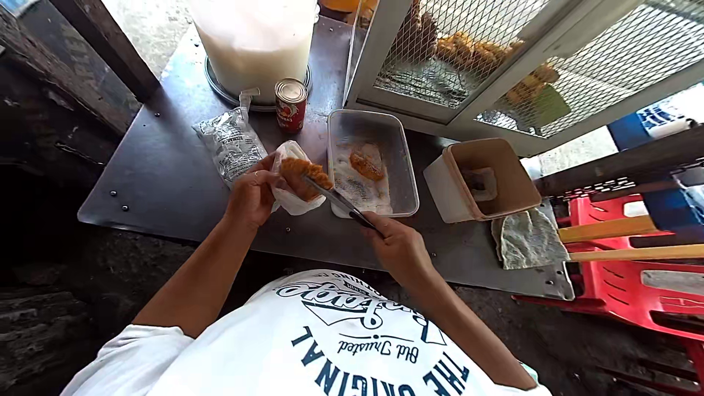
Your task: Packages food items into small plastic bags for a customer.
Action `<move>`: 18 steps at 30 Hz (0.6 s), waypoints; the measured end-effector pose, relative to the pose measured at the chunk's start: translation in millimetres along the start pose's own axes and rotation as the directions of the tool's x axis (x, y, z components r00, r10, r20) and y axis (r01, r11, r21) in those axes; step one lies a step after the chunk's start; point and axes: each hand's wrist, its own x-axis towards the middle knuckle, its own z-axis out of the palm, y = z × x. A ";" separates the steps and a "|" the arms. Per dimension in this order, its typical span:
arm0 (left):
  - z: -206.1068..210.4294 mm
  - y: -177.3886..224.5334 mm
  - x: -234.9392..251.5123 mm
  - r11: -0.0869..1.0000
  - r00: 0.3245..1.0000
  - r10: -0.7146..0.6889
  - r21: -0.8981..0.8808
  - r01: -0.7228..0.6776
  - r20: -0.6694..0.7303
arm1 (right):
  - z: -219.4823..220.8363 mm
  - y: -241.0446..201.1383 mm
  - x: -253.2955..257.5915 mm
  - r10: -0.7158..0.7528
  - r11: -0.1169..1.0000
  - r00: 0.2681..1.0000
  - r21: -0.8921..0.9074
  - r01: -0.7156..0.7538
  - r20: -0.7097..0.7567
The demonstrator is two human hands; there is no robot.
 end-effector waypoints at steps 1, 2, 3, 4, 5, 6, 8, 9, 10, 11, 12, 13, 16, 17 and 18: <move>-2.0 2.7 0.2 0.997 0.999 0.030 0.079 -0.027 -0.039 | 2.2 -4.8 2.1 -0.022 0.997 0.999 -0.073 0.024 0.027; -1.6 5.5 -1.3 0.976 0.995 0.073 0.212 -0.058 -0.068 | 1.6 -9.7 4.4 -0.038 0.991 0.998 -0.127 0.044 0.047; -1.0 8.8 -4.2 0.917 0.990 0.130 0.386 -0.102 -0.048 | -1.0 -14.5 7.4 -0.054 0.983 0.997 -0.172 0.064 0.062; -0.3 12.9 -6.6 0.808 0.980 0.198 0.564 -0.171 0.014 | -5.6 -19.3 11.3 -0.066 0.972 0.995 -0.220 0.082 0.080; 0.0 17.9 -7.5 0.661 0.960 0.267 0.707 -0.251 0.091 | -11.8 -24.3 15.4 -0.068 0.959 0.992 -0.267 0.095 0.107; 1.1 23.4 -8.2 0.499 0.926 0.339 0.803 -0.325 0.165 | -17.7 -28.6 18.8 -0.067 0.945 0.988 -0.308 0.107 0.140; 3.3 34.5 -6.1 0.265 0.847 0.453 0.865 -0.425 0.278 | -26.4 -35.1 23.5 -0.044 0.919 0.976 -0.375 0.123 0.213; 5.5 40.2 -4.1 0.235 0.839 0.452 0.867 -0.440 0.303 | -28.8 -38.4 25.9 -0.033 0.906 0.970 -0.403 0.131 0.240; 8.8 43.3 -2.9 0.248 0.844 0.414 0.850 -0.465 0.341 | -31.3 -43.5 29.0 -0.012 0.891 0.960 -0.433 0.138 0.280; 13.1 42.5 -4.3 0.265 0.841 0.349 0.818 -0.511 0.413 | -33.6 -49.8 32.5 0.011 0.872 0.944 -0.465 0.152 0.328; 19.1 39.6 -7.9 0.291 0.823 0.269 0.773 -0.564 0.500 | -36.1 -56.7 36.9 0.032 0.851 0.926 -0.496 0.172 0.376; 26.5 37.4 -12.3 0.336 0.798 0.176 0.727 -0.599 0.576 | -38.6 -63.7 42.3 0.054 0.828 0.906 -0.526 0.194 0.419; 41.8 32.1 -16.6 0.439 0.757 0.062 0.663 -0.606 0.651 | -44.5 -82.8 63.3 0.181 0.770 0.837 -0.604 0.207 0.517; 41.2 31.0 -13.4 0.452 0.780 0.071 0.677 -0.581 0.622 | -47.0 -84.0 65.8 0.199 0.765 0.836 -0.614 0.194 0.512; 37.9 31.8 -8.4 0.451 0.816 0.080 0.710 -0.541 0.572 | -52.9 -82.5 63.7 0.193 0.768 0.856 -0.617 0.172 0.479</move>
